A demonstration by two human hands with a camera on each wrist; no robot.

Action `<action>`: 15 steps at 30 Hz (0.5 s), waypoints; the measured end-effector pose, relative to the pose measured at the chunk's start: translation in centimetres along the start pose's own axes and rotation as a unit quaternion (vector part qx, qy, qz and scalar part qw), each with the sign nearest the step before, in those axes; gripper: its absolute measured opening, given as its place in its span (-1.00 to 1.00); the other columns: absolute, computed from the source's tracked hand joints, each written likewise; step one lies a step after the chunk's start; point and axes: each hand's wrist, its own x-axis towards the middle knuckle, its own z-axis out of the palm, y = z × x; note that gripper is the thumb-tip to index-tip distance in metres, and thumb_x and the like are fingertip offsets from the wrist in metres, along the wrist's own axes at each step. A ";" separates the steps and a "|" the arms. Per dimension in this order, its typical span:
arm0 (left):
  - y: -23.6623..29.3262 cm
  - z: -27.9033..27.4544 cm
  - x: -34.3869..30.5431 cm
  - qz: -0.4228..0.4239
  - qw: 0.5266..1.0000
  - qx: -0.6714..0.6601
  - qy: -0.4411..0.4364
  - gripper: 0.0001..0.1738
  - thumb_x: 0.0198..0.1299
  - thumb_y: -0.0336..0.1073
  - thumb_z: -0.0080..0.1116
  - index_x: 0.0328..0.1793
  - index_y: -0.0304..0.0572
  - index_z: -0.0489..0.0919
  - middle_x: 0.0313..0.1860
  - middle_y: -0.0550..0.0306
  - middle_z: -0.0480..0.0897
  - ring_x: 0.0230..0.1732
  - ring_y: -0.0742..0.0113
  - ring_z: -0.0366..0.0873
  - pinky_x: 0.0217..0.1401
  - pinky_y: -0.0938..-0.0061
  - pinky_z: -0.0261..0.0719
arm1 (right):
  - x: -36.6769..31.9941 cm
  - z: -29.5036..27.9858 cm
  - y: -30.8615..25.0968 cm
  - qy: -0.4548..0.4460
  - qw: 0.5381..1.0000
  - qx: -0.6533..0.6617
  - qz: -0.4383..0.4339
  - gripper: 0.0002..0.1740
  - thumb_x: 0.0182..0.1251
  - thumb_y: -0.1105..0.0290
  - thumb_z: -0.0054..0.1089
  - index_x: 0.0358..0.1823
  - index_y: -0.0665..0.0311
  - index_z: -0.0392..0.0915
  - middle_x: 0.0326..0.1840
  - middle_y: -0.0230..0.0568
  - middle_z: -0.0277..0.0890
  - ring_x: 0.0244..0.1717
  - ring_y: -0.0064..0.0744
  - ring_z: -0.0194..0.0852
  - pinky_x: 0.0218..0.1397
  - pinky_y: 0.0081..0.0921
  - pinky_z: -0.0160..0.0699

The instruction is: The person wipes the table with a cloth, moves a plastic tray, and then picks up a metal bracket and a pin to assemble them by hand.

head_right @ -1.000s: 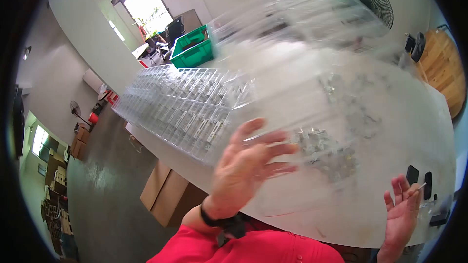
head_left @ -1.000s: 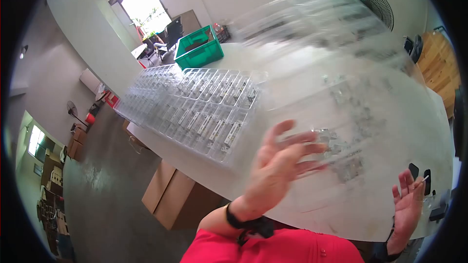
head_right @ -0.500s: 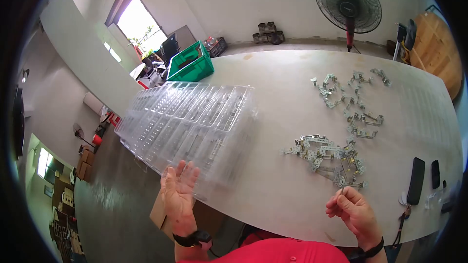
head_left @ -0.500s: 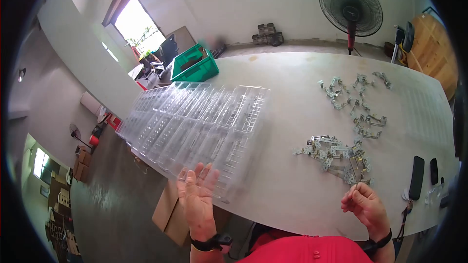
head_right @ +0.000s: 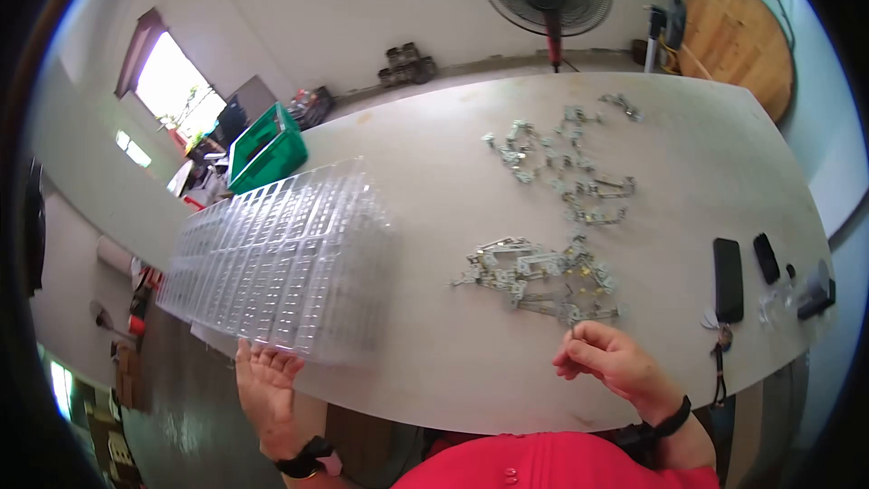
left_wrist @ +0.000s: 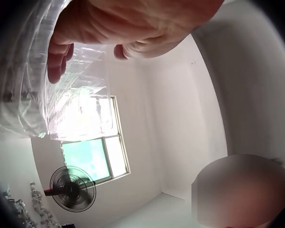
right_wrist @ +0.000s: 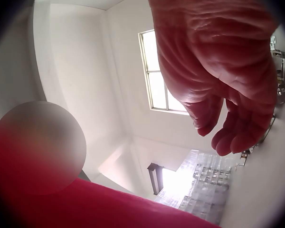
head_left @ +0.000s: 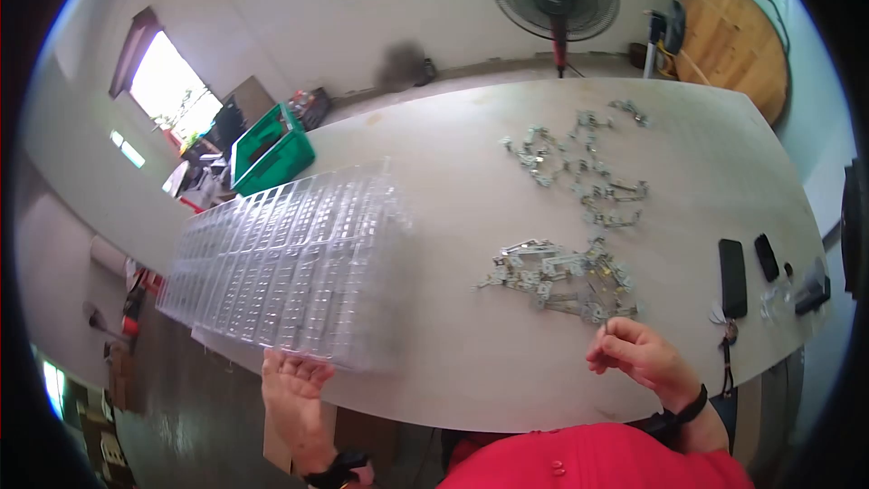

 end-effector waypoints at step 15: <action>0.5 -3.1 0.2 0.033 0.990 0.136 -0.019 -0.74 0.46 -0.30 0.12 -0.02 -0.43 0.44 -0.33 -0.02 0.61 -0.35 0.17 0.72 -0.27 0.32 0.81 | 2.5 0.3 1.4 0.000 0.999 -0.040 0.036 -0.88 0.54 0.38 0.12 -0.15 0.28 0.54 -0.18 -0.21 0.67 -0.17 -0.42 0.67 -0.02 -0.46 0.64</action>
